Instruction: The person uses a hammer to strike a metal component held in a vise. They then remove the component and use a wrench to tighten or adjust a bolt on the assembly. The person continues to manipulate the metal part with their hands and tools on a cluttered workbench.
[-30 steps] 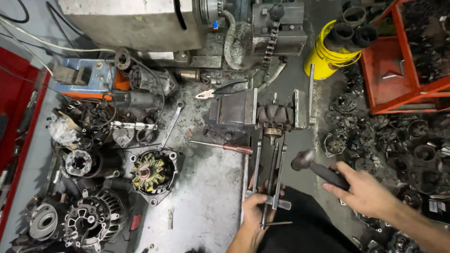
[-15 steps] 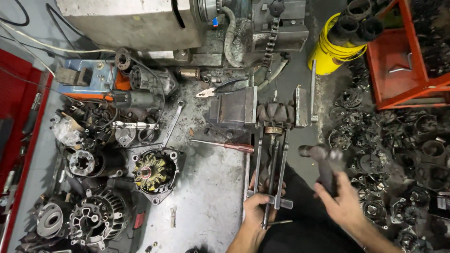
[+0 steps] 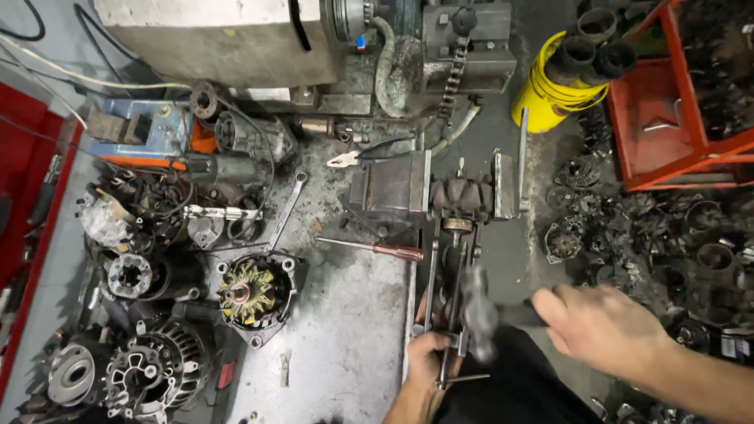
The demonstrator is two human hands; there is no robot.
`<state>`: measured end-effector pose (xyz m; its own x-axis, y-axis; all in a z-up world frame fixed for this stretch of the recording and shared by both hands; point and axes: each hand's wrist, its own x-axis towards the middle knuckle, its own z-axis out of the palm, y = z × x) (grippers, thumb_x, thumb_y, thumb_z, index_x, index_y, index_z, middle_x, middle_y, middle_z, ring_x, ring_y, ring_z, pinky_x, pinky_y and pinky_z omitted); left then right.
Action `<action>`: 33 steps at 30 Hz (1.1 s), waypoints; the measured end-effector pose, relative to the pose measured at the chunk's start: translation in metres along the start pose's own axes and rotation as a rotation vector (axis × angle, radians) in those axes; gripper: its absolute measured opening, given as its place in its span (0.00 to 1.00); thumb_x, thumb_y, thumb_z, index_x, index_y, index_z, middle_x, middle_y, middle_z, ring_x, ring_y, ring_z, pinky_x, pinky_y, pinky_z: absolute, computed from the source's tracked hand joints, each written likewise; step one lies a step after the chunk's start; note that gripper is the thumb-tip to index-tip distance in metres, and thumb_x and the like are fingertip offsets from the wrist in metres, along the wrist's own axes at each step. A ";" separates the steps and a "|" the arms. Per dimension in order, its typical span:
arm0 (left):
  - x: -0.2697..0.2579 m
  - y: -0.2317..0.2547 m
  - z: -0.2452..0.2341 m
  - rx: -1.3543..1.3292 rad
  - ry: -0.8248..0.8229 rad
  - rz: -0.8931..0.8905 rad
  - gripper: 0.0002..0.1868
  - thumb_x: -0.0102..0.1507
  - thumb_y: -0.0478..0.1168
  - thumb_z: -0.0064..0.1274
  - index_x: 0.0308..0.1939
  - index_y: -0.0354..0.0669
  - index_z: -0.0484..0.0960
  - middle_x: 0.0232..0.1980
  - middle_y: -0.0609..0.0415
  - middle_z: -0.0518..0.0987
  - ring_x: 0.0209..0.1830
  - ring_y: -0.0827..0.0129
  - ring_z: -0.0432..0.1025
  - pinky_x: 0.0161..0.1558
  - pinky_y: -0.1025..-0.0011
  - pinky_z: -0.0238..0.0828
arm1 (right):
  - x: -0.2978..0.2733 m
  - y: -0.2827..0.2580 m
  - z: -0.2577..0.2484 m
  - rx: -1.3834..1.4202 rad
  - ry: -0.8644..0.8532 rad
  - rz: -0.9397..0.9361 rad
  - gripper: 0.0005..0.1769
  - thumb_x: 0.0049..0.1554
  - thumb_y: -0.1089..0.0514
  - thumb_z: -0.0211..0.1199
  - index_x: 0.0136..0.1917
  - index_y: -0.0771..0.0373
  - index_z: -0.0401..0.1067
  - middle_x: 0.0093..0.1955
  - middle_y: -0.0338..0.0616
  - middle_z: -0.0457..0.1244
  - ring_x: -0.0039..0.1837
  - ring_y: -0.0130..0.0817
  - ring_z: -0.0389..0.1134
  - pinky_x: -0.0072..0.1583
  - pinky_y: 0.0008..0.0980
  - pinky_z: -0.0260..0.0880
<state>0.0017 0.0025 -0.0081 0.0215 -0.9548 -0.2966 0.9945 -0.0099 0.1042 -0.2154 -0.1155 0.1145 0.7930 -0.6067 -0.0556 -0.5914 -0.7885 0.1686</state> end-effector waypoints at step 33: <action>0.052 0.033 -0.037 -0.090 -0.157 -0.376 0.54 0.46 0.55 0.52 0.76 0.41 0.62 0.45 0.45 0.74 0.40 0.56 0.69 0.45 0.64 0.68 | -0.030 0.033 0.030 0.130 -0.500 0.195 0.22 0.49 0.38 0.62 0.53 0.41 0.58 0.45 0.25 0.67 0.43 0.37 0.75 0.45 0.42 0.78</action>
<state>0.0389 -0.0364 -0.0550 -0.3541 -0.9233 -0.1487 0.9351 -0.3474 -0.0694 -0.2631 -0.1263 0.0927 0.5193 -0.6919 -0.5015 -0.7589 -0.6433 0.1016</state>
